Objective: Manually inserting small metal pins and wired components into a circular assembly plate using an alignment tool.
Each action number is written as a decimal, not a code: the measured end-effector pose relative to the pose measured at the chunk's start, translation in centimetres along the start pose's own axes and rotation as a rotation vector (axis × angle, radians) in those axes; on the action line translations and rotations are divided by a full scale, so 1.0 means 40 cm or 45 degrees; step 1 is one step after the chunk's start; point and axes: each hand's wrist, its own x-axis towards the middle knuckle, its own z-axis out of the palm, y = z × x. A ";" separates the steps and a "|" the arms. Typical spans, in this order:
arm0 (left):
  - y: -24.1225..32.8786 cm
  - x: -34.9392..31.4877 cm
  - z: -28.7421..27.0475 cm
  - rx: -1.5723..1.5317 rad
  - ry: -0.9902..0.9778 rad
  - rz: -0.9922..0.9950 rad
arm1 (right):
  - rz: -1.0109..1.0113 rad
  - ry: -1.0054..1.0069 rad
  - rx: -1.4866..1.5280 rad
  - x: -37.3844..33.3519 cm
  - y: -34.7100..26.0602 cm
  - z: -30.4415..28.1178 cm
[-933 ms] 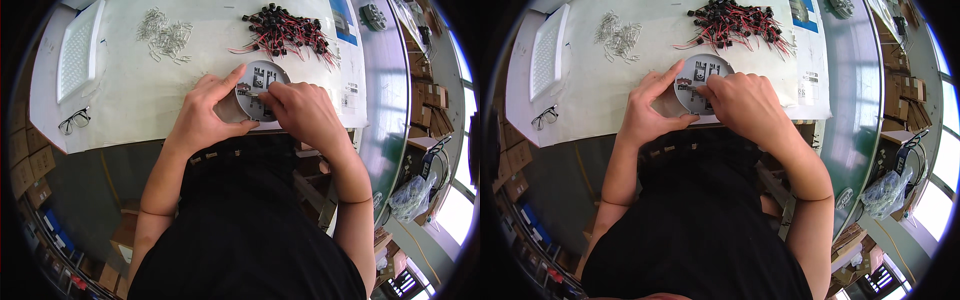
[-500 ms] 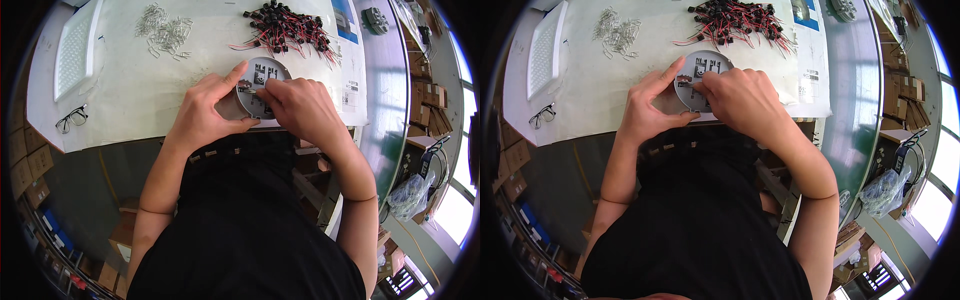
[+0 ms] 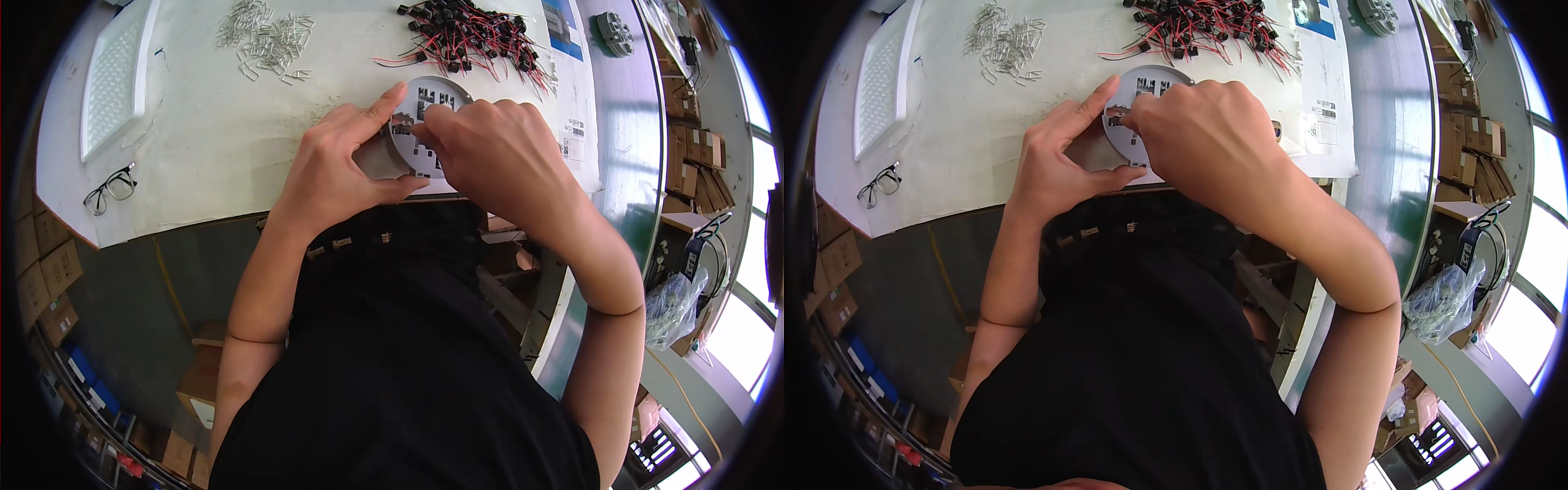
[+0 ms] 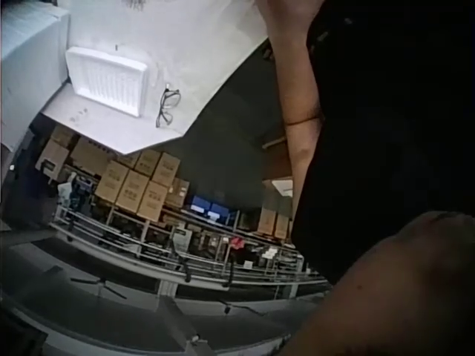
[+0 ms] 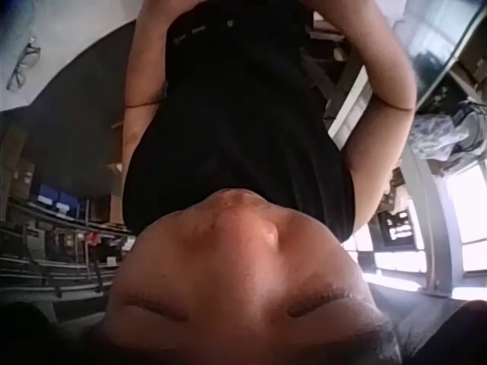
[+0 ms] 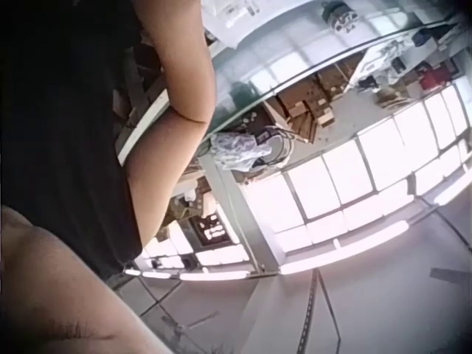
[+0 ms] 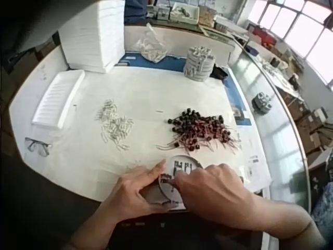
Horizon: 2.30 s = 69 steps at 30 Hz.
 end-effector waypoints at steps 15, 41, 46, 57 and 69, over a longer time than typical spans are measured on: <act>0.025 0.027 -0.016 -0.183 -0.073 -0.162 | 0.054 0.322 0.458 -0.066 0.048 0.088; -0.032 0.001 -0.057 0.607 0.155 -0.035 | 1.487 0.849 0.424 -0.317 0.935 0.043; -0.014 0.003 -0.051 0.553 0.152 -0.073 | 1.571 0.545 0.120 -0.053 0.961 0.074; -0.011 -0.003 -0.055 0.524 0.203 0.052 | 0.174 0.225 0.225 -0.054 0.601 -0.032; -0.004 -0.010 -0.087 -0.270 0.476 -0.353 | -0.479 -0.045 0.251 0.050 0.143 -0.015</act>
